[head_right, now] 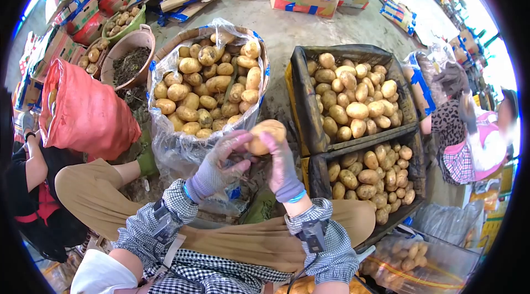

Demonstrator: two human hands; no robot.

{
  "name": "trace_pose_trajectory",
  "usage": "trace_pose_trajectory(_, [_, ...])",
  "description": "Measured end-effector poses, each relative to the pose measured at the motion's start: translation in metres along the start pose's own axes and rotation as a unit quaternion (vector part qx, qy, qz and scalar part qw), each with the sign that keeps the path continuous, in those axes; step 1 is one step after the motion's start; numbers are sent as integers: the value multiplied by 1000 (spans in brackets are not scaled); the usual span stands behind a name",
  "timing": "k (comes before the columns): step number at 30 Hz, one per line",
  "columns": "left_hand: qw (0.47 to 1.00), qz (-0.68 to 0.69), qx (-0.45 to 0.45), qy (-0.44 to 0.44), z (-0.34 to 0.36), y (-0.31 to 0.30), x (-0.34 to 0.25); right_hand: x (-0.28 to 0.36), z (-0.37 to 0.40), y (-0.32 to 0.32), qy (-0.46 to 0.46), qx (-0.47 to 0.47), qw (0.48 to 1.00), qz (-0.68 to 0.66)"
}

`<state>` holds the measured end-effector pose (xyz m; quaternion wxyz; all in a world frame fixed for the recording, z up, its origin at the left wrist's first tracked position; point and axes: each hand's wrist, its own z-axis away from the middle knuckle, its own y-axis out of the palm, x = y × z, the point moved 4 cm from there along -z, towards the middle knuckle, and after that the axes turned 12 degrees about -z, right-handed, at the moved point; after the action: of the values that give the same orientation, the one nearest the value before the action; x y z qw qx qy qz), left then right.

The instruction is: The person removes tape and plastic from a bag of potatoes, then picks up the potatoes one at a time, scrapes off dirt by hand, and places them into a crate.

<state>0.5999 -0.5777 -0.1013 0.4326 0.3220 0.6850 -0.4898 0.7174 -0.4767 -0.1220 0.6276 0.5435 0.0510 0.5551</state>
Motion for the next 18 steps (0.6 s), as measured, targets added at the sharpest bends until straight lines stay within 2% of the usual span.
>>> trace_pose_trajectory(2, [998, -16, 50, -41, -5, 0, -4, 16, -1, -18, -27, -108, 993, -41])
trace_pose_trajectory(4, [997, -12, 55, -58, -12, -7, 8, 45, 6, -26, -78, -154, 980, -96])
trace_pose_trajectory(5, [995, -31, 56, -71, -17, -13, 17, 64, 10, -32, -143, -164, 966, -140])
trace_pose_trajectory(6, [994, -49, 58, -84, -22, -22, 24, 82, 14, -43, -207, -174, 945, -183])
trace_pose_trajectory(8, [988, -83, 55, -121, -42, -42, 43, 121, 30, -86, -317, -117, 897, -286])
trace_pose_trajectory(10, [971, -158, 63, -171, -73, -55, 85, 138, 61, -105, -405, -187, 836, -321])
trace_pose_trajectory(12, [967, -141, 53, -207, -116, -54, 116, 134, 73, -112, -300, -240, 817, -430])
trace_pose_trajectory(14, [949, -251, 50, -182, -166, -36, 135, 130, 67, -110, -280, -208, 829, -437])
trace_pose_trajectory(16, [934, -287, 100, -190, -215, -10, 152, 119, 57, -86, -229, -135, 876, -402])
trace_pose_trajectory(17, [934, -285, 104, -188, -231, 1, 167, 115, 54, -82, -189, -98, 897, -387])
trace_pose_trajectory(18, [931, -282, 84, -215, -244, 15, 190, 114, 52, -78, -194, -101, 896, -386])
